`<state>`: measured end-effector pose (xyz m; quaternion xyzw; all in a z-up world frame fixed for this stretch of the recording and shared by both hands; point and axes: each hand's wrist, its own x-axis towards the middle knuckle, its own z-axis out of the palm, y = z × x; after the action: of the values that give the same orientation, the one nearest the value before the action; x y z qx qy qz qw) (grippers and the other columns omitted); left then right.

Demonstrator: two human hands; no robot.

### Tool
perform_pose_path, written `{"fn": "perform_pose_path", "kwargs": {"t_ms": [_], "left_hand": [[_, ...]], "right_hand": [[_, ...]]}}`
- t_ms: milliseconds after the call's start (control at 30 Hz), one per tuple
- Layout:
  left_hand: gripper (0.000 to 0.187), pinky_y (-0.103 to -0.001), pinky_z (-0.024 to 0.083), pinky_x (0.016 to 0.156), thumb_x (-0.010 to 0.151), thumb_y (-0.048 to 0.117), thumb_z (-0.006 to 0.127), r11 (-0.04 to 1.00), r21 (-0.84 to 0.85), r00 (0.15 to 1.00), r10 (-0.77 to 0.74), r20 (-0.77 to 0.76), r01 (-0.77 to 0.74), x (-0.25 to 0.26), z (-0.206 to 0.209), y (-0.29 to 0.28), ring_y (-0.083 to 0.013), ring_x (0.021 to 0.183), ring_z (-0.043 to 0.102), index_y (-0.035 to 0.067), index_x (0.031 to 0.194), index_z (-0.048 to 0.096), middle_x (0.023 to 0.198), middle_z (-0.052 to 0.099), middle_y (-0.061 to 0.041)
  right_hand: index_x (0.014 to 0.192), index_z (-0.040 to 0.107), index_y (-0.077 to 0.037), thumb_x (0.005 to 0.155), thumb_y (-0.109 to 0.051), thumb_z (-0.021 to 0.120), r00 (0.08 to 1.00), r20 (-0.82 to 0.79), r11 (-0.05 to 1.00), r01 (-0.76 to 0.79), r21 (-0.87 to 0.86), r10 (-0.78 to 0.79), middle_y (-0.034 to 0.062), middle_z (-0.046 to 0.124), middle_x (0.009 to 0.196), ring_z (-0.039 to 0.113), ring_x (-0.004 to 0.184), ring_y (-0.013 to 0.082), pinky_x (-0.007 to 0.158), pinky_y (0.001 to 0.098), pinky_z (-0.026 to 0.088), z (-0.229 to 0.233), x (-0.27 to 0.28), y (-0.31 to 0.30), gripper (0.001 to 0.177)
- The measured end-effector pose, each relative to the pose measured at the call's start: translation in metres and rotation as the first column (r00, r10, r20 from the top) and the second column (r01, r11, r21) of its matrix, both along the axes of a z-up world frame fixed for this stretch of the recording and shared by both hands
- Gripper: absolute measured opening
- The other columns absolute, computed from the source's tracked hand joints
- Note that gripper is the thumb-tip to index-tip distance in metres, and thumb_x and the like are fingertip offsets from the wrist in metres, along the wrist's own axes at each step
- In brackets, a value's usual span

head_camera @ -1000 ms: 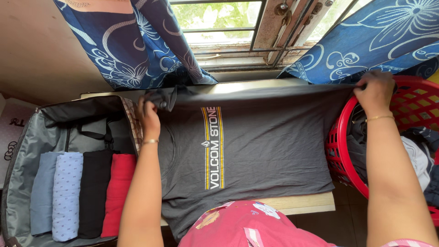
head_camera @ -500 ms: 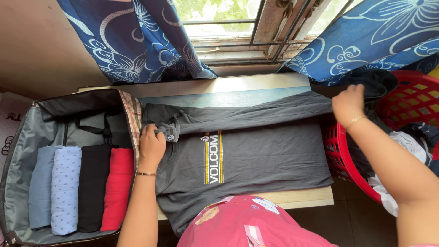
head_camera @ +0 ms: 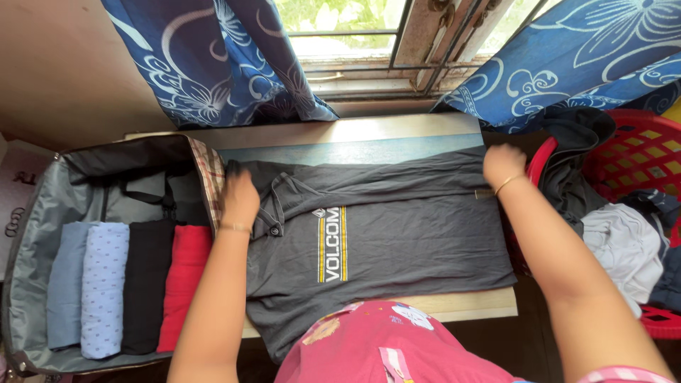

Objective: The person picks up clothing items from a basket, spreads them out on a table, folds them by hand, and places the folded items into a storage bag.

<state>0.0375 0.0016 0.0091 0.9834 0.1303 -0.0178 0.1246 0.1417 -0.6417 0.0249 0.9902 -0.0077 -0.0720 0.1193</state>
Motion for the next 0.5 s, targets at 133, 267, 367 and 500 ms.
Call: {"fn": "perform_pose_path", "kwargs": {"t_ms": [133,267,367,500], "left_hand": [[0.034,-0.059,0.035,0.107,0.094,0.014,0.056,0.962,0.273,0.910,-0.105,0.402,-0.010,0.038,-0.005,-0.007,-0.0383,0.121,0.057,0.005,0.124,0.070,0.128,0.062,-0.021],[0.032,-0.052,0.032,0.116,0.099,0.033,0.063,0.924,0.382,0.950,-0.115,0.290,-0.004,0.040,-0.020,-0.003,-0.0354,0.116,0.057,0.004,0.110,0.070,0.113,0.065,-0.018],[0.026,-0.052,0.036,0.113,0.103,0.032,0.062,0.921,0.389,0.938,-0.153,0.311,0.022,0.048,-0.028,0.004,-0.0327,0.108,0.059,0.006,0.105,0.069,0.106,0.066,-0.014],[0.024,-0.049,0.041,0.098,0.112,0.030,0.061,0.893,0.446,0.918,-0.129,0.374,-0.056,0.059,-0.030,0.017,-0.0315,0.102,0.058,0.007,0.107,0.066,0.101,0.063,-0.012]], "right_hand": [[0.108,0.075,0.007,0.094,-0.012,0.059,0.927,-0.161,0.869,0.373,0.324,-0.338,0.0350,0.070,0.116,0.069,0.109,0.0499,0.088,0.0506,0.058,0.014,0.023,0.006,0.028],[0.115,0.067,0.005,0.099,-0.028,0.056,0.695,-0.408,0.421,0.698,0.579,-0.592,0.0304,0.067,0.118,0.066,0.107,0.0466,0.086,0.0522,0.056,0.009,0.007,0.011,0.038],[0.120,0.062,0.003,0.102,-0.040,0.054,0.591,-0.454,0.197,0.728,0.657,-0.667,0.0270,0.065,0.119,0.064,0.106,0.0440,0.085,0.0533,0.055,0.007,0.004,0.007,0.047],[0.116,0.065,0.006,0.103,-0.029,0.059,0.641,-0.010,0.431,0.528,0.732,-0.767,0.0281,0.069,0.113,0.068,0.103,0.0431,0.087,0.0505,0.055,0.000,0.004,0.003,0.037]]}}
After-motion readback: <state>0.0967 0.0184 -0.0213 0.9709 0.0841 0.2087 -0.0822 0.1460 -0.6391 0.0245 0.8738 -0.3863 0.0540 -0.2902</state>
